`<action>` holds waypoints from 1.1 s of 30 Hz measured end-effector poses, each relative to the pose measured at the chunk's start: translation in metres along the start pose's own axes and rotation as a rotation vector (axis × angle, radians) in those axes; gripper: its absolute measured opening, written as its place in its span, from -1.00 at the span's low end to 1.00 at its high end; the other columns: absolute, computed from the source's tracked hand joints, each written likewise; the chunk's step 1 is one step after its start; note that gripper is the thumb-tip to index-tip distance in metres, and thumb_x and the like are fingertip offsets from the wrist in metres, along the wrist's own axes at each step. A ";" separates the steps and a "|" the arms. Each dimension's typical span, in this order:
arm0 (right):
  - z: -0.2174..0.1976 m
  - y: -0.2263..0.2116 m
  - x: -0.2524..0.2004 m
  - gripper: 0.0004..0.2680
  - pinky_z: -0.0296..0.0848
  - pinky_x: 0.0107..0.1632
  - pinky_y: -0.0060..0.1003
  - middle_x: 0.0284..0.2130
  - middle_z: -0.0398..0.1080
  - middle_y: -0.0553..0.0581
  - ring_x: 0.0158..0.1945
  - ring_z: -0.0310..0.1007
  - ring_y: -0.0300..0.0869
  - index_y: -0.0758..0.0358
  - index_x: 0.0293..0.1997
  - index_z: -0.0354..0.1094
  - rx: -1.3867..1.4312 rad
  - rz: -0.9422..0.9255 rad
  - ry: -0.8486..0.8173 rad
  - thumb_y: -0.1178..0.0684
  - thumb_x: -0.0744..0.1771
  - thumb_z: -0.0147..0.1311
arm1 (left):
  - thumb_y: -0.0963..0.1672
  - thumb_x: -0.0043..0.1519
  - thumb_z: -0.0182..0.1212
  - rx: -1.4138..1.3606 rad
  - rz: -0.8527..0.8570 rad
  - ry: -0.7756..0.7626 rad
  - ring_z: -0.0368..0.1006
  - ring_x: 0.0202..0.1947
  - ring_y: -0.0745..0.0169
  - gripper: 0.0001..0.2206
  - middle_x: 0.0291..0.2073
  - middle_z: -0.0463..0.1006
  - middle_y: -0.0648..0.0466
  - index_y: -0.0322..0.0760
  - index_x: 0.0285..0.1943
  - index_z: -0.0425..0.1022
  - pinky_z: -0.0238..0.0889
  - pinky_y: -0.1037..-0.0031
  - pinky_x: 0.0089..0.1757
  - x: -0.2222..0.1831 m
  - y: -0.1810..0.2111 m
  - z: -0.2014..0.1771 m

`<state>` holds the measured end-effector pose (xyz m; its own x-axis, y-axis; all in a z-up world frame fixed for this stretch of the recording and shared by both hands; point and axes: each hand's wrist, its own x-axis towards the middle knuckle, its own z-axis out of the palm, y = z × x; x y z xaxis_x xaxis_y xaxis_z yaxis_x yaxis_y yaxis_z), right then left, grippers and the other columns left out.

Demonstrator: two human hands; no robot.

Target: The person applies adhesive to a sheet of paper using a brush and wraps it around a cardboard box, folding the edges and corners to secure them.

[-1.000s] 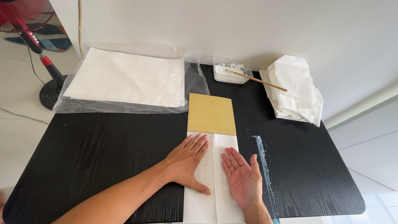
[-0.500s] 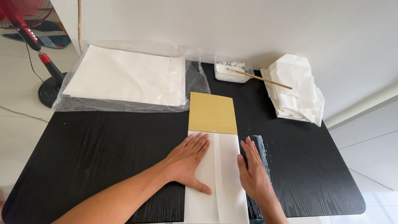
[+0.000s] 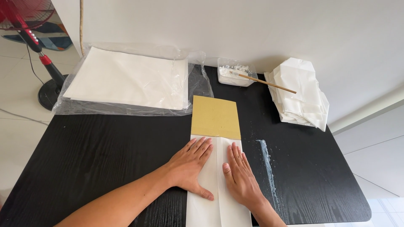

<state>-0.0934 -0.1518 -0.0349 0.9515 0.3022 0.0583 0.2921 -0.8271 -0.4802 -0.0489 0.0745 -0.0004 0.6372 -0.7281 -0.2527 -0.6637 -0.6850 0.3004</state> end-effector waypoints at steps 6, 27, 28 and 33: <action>-0.019 -0.005 0.004 -0.49 -0.23 0.50 -0.06 0.53 -0.20 0.29 0.59 -0.28 0.02 0.33 0.54 -0.24 0.002 0.021 -0.040 -0.19 0.45 -0.41 | 0.49 -0.18 -0.13 0.031 0.013 0.018 -0.65 0.57 -0.07 0.36 0.60 -0.52 -0.17 -0.42 0.60 -0.47 -0.75 0.11 0.38 0.003 -0.004 0.002; 0.009 -0.021 -0.071 -0.52 -0.22 0.46 0.01 0.51 -0.13 0.33 0.55 -0.31 0.20 0.35 0.53 -0.12 -0.272 -0.262 -0.124 -0.12 0.45 -0.16 | 0.48 -0.19 -0.17 0.018 0.006 -0.009 -0.66 0.58 -0.06 0.31 0.59 -0.53 -0.17 -0.26 0.63 -0.43 -0.73 0.11 0.38 0.002 -0.002 -0.006; 0.026 -0.007 -0.082 -0.52 -0.22 0.46 0.01 0.51 -0.13 0.33 0.55 -0.31 0.20 0.35 0.53 -0.12 -0.271 -0.259 -0.122 -0.12 0.45 -0.16 | 0.48 -0.19 -0.17 0.020 0.008 -0.011 -0.66 0.58 -0.06 0.31 0.59 -0.53 -0.17 -0.26 0.63 -0.43 -0.73 0.11 0.38 0.003 -0.002 -0.004; 0.065 0.008 -0.109 -0.72 0.31 0.26 -0.30 0.19 0.44 0.05 0.22 0.45 -0.11 0.12 0.21 0.32 -0.915 -0.706 0.592 0.09 0.49 -0.41 | 0.48 -0.25 -0.18 0.026 0.003 -0.010 -0.64 0.58 -0.09 0.28 0.60 -0.51 -0.18 0.02 0.64 -0.53 -0.74 0.10 0.38 0.001 0.001 -0.010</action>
<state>-0.2010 -0.1609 -0.1021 0.3948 0.7433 0.5400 0.4812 -0.6680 0.5676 -0.0451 0.0740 0.0086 0.6313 -0.7304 -0.2607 -0.6755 -0.6831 0.2776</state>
